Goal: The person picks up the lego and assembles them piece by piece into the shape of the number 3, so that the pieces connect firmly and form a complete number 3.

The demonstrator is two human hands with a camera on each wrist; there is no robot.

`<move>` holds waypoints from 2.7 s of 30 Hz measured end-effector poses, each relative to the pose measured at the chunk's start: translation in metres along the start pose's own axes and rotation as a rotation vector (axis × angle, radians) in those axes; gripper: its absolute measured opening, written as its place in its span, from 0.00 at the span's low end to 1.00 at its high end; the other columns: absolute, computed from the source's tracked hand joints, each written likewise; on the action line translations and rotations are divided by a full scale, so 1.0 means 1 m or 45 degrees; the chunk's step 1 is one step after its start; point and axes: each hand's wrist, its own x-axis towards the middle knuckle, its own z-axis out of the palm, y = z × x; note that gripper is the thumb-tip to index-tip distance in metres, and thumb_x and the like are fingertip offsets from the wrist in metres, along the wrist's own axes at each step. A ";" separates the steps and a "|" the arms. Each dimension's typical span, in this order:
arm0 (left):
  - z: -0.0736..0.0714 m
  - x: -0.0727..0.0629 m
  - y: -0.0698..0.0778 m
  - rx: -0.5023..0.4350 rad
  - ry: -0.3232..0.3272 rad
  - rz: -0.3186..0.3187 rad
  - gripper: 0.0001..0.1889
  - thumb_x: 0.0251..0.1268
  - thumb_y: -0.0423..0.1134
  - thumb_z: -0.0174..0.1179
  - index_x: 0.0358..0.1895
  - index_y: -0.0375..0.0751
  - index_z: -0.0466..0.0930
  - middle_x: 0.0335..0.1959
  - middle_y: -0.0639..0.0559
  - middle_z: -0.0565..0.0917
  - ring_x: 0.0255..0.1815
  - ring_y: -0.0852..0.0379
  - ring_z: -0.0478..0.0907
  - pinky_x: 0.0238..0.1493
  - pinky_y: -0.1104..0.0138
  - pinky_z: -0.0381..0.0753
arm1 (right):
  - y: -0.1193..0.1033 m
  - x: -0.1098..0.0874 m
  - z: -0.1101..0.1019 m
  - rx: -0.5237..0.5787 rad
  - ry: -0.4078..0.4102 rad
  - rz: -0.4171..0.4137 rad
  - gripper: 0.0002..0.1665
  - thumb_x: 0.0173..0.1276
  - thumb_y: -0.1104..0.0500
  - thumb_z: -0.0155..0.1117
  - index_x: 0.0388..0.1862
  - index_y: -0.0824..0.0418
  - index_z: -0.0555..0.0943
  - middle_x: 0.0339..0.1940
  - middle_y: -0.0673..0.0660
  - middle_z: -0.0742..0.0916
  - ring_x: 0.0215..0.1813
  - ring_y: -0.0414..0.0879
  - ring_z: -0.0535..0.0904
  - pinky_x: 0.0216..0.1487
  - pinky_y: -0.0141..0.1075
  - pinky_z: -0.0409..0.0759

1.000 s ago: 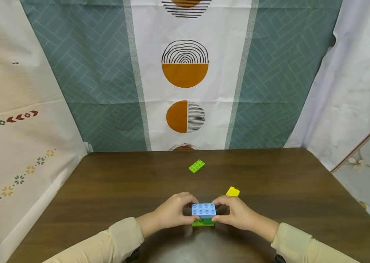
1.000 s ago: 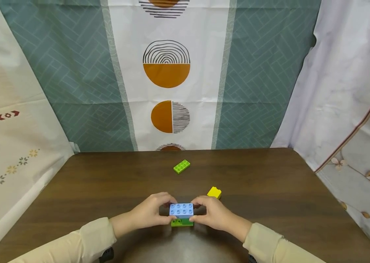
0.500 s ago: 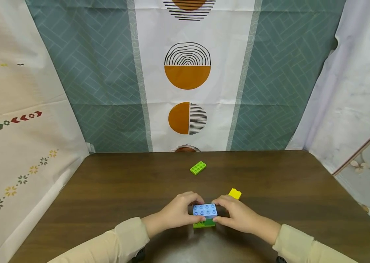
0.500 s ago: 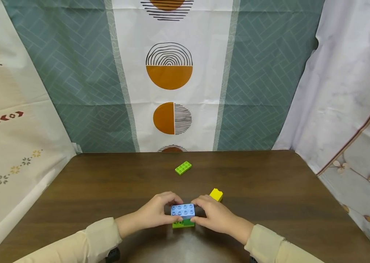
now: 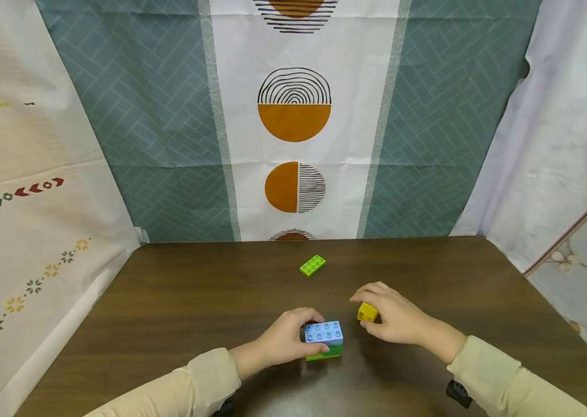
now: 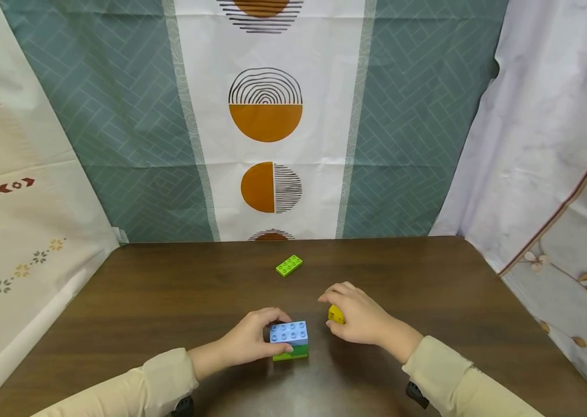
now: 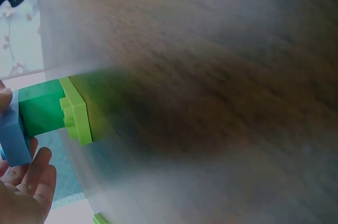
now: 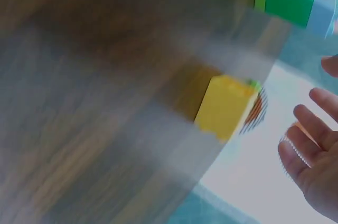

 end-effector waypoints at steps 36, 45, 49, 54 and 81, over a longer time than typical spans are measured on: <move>0.011 -0.001 -0.005 -0.145 0.024 -0.072 0.17 0.53 0.40 0.70 0.45 0.40 0.80 0.38 0.54 0.81 0.33 0.71 0.72 0.35 0.76 0.75 | 0.068 -0.008 0.026 0.092 -0.118 0.159 0.34 0.55 0.59 0.73 0.61 0.61 0.73 0.57 0.60 0.79 0.57 0.59 0.73 0.54 0.55 0.76; 0.012 -0.002 -0.006 -0.140 0.030 -0.077 0.17 0.54 0.40 0.70 0.46 0.40 0.80 0.39 0.54 0.81 0.34 0.70 0.73 0.36 0.77 0.75 | 0.068 -0.008 0.027 0.146 -0.124 0.178 0.32 0.54 0.51 0.74 0.57 0.60 0.77 0.52 0.58 0.81 0.53 0.57 0.74 0.54 0.56 0.75; 0.012 -0.002 -0.006 -0.139 0.030 -0.091 0.17 0.54 0.41 0.70 0.46 0.40 0.80 0.40 0.54 0.81 0.35 0.70 0.73 0.37 0.76 0.75 | 0.068 -0.007 0.028 0.230 -0.115 0.176 0.32 0.54 0.51 0.74 0.57 0.59 0.77 0.52 0.57 0.81 0.53 0.55 0.74 0.54 0.56 0.75; 0.012 -0.002 -0.006 -0.145 0.029 -0.095 0.17 0.54 0.41 0.70 0.46 0.40 0.80 0.40 0.54 0.81 0.35 0.70 0.73 0.37 0.76 0.75 | 0.070 -0.006 0.029 0.237 -0.069 0.124 0.25 0.54 0.50 0.74 0.49 0.58 0.80 0.47 0.53 0.82 0.48 0.50 0.75 0.51 0.50 0.76; 0.012 -0.001 -0.008 -0.141 0.019 -0.081 0.18 0.55 0.42 0.69 0.48 0.40 0.79 0.40 0.54 0.80 0.35 0.70 0.72 0.36 0.76 0.75 | 0.064 -0.009 0.023 0.451 0.092 0.170 0.20 0.52 0.64 0.75 0.42 0.64 0.77 0.38 0.55 0.83 0.37 0.40 0.78 0.38 0.32 0.82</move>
